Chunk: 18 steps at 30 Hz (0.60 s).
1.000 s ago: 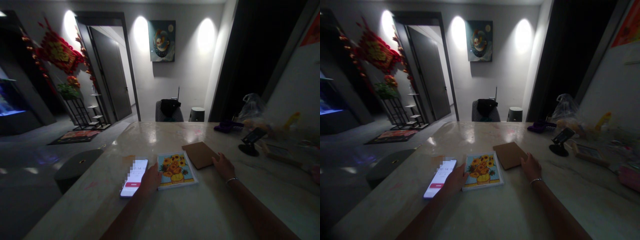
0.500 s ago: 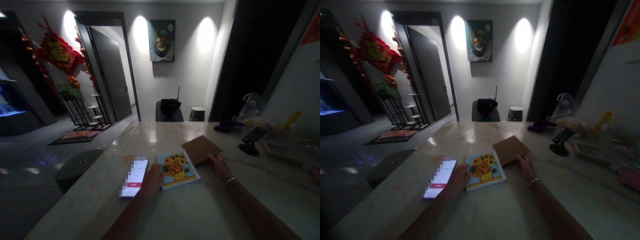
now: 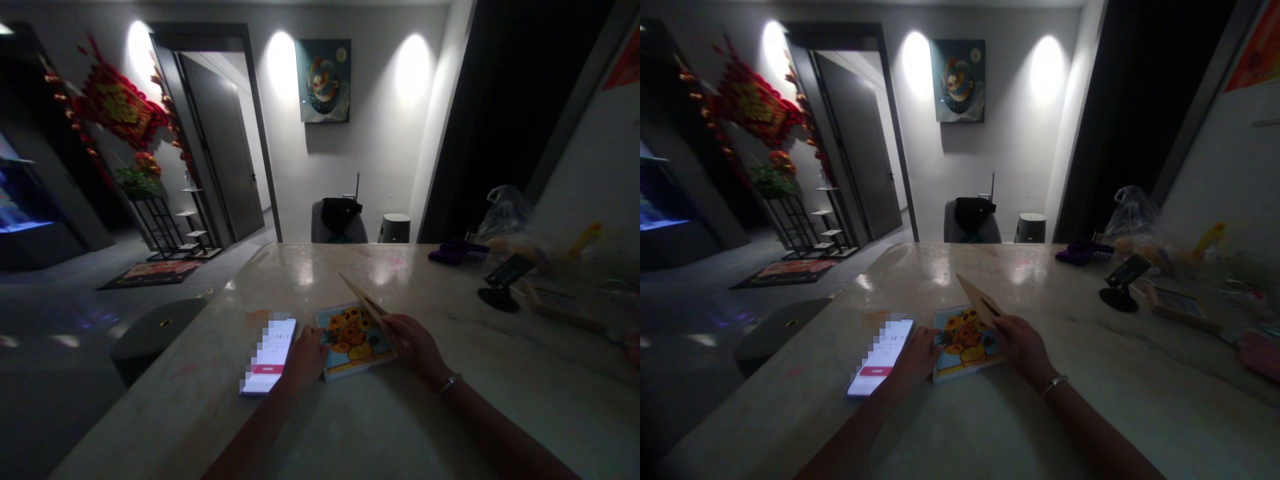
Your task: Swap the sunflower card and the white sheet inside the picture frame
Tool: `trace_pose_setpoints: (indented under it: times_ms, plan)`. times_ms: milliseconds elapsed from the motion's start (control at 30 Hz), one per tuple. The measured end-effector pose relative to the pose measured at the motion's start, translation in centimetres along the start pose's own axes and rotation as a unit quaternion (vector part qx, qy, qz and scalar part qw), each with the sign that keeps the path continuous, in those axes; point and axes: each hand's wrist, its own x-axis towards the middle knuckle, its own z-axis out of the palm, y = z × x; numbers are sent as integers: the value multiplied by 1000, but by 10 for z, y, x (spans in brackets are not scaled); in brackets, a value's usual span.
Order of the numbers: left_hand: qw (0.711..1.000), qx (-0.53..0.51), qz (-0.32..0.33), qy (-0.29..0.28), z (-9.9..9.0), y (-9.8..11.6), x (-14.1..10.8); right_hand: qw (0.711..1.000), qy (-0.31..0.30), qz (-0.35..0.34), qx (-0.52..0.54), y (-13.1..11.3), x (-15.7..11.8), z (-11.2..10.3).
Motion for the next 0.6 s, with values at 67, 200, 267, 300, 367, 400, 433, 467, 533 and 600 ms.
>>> trace_pose_setpoints:
  times_ms: [67, 200, 267, 300, 367, 400, 433, 467, 533, 600]
  plan:
    - [1000, 1, 2, 6, 0, 0, 1, 997, -47, -54, -20, -4, -1, 4]
    - [1000, 10, 0, 0, -1, 2, 1, 985, -122, -117, -33, -8, -1, 8]
    - [1000, 9, 2, -3, -3, 3, 0, 982, -144, -122, -22, -8, 0, 9]
    - [1000, 8, 4, -3, -4, 4, 0, 984, -137, -117, -16, -6, 0, 10]
    - [1000, 6, 7, -3, -5, 4, -1, 992, -90, -89, -10, -1, 1, 11]
    - [1000, 6, 9, -3, -5, 4, -2, 996, -58, -66, -11, 2, 1, 12]
    - [1000, 6, 10, -3, -5, 4, -2, 999, -27, -39, -13, 5, 1, 13]
    - [1000, 4, 10, -3, -5, 4, -2, 1000, 0, -7, -17, 8, 1, 14]
    - [1000, -1, 4, -4, -6, 5, -1, 997, 36, 61, -20, 14, 1, 15]
    - [1000, -11, -7, -6, -7, 6, 0, 991, 40, 129, 1, 18, 1, 16]
